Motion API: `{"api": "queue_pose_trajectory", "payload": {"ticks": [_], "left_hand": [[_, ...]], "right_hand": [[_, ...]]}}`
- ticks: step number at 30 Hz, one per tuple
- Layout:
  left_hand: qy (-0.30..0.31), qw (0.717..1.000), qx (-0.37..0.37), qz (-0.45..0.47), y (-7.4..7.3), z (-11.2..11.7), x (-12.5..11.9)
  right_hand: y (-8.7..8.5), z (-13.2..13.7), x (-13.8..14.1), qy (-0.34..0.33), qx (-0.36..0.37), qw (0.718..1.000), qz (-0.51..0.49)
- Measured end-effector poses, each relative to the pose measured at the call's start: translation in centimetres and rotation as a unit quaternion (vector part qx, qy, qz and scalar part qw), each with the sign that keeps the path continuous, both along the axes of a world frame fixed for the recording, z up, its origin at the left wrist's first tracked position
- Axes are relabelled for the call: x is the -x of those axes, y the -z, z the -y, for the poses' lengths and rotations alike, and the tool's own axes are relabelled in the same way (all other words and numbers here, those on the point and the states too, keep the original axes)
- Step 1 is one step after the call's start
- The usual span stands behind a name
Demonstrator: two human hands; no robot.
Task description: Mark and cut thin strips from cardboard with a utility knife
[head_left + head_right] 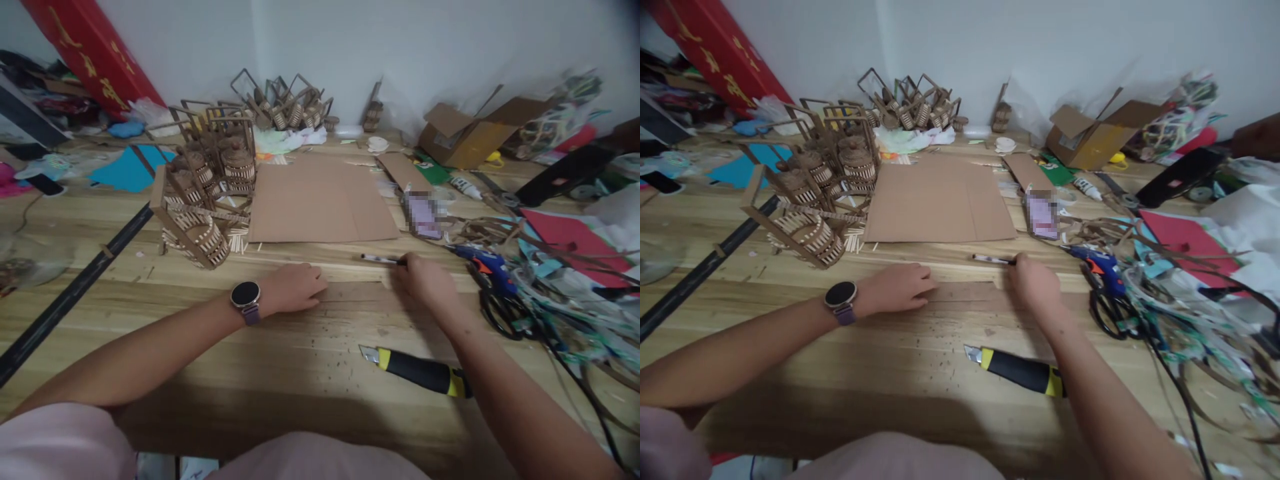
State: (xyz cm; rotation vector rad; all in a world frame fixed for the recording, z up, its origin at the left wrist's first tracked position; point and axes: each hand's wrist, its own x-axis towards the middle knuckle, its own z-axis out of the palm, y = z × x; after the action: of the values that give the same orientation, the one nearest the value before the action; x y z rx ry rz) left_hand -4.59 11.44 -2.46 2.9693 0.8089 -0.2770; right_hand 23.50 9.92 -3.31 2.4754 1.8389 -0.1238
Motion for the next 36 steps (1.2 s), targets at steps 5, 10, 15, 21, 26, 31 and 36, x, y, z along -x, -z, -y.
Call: {"api": "queue_pose_trajectory", "payload": {"ticks": [5, 10, 15, 21, 26, 31, 36], "left_hand": [[-0.066, 0.995, -0.077, 0.019, 0.4, -0.7, -0.2], [-0.078, 0.99, -0.102, 0.064, 0.5, 0.4, -0.9], [-0.017, 0.996, -0.019, 0.083, 1.7, 2.4, -1.4], [-0.022, 0.997, 0.007, 0.071, 1.9, 2.8, -0.8], [-0.053, 0.994, 0.012, 0.094, 1.9, 4.2, 2.3], [-0.1, 0.991, 0.022, 0.087, 2.6, 5.3, 6.9], [-0.144, 0.98, 0.045, 0.129, 3.3, 5.4, 10.5]], "right_hand": [[-0.8, 1.9, -0.4, -0.059, -0.013, 0.998, -0.035], [-0.9, 9.3, -2.6, -0.24, 0.016, 0.959, -0.147], [2.5, 15.2, -3.7, -0.357, -0.046, 0.923, -0.134], [3.2, 16.6, -2.8, -0.341, -0.148, 0.917, -0.141], [0.3, 16.1, -1.4, -0.149, -0.084, 0.922, -0.348], [-1.4, 14.5, 0.5, -0.055, 0.083, 0.845, -0.526], [-2.5, 14.1, 2.4, -0.004, 0.139, 0.763, -0.631]]}}
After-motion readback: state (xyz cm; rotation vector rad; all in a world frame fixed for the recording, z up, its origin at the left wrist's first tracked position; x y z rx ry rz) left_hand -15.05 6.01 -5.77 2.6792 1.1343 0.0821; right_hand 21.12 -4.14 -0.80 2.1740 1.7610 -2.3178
